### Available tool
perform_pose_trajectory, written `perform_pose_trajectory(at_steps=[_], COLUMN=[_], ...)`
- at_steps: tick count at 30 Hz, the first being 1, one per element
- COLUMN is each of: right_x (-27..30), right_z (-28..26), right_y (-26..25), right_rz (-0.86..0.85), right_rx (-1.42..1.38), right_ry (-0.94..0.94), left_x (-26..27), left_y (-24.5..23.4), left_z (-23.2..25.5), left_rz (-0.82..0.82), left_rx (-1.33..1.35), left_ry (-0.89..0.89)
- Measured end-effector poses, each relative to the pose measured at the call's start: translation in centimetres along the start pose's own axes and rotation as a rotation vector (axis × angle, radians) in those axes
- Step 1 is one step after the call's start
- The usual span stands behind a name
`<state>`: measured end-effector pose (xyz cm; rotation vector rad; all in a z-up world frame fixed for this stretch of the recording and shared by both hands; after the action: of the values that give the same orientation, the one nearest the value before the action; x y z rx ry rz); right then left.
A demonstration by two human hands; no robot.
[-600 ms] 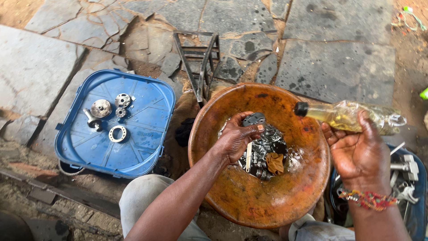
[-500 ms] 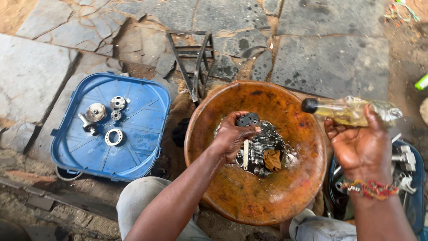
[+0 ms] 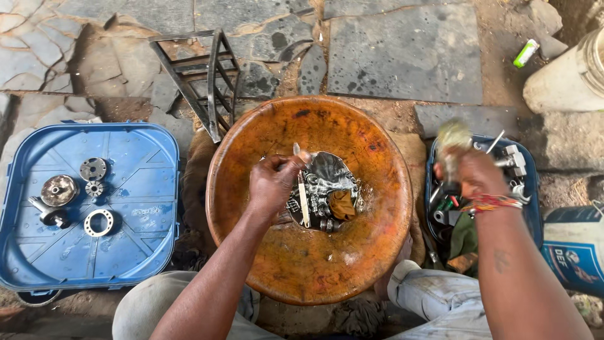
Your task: The person cleans mechanical components using a small brush and a container filled with dark fluid. The person scrubs individual metal gears and housings by hand, periodically dipping them into the liquid and wiping them with a cloth.
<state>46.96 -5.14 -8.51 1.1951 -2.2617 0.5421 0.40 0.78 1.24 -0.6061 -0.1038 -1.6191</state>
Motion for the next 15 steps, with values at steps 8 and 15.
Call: perform_pose_trajectory(at_steps=[8, 15], right_x=[-6.2, -7.6], right_z=[10.3, 10.0], right_y=[-2.2, 2.0], right_rz=[-0.180, -0.303], right_rx=[1.662, 1.958], right_ry=[-0.240, -0.066], left_x=[-0.5, -0.3], left_y=[0.0, -1.7], left_z=[-1.6, -1.2], left_rz=[0.029, -0.235], left_rx=[0.265, 0.594], left_ry=[-0.169, -0.267])
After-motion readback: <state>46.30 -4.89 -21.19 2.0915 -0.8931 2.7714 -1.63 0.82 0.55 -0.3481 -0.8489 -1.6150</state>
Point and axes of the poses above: each hand's wrist, its own x-axis away from the middle knuckle, its own y-axis out of the palm, z = x × y, the point moved 1 cm from there along -x, towards the middle knuckle
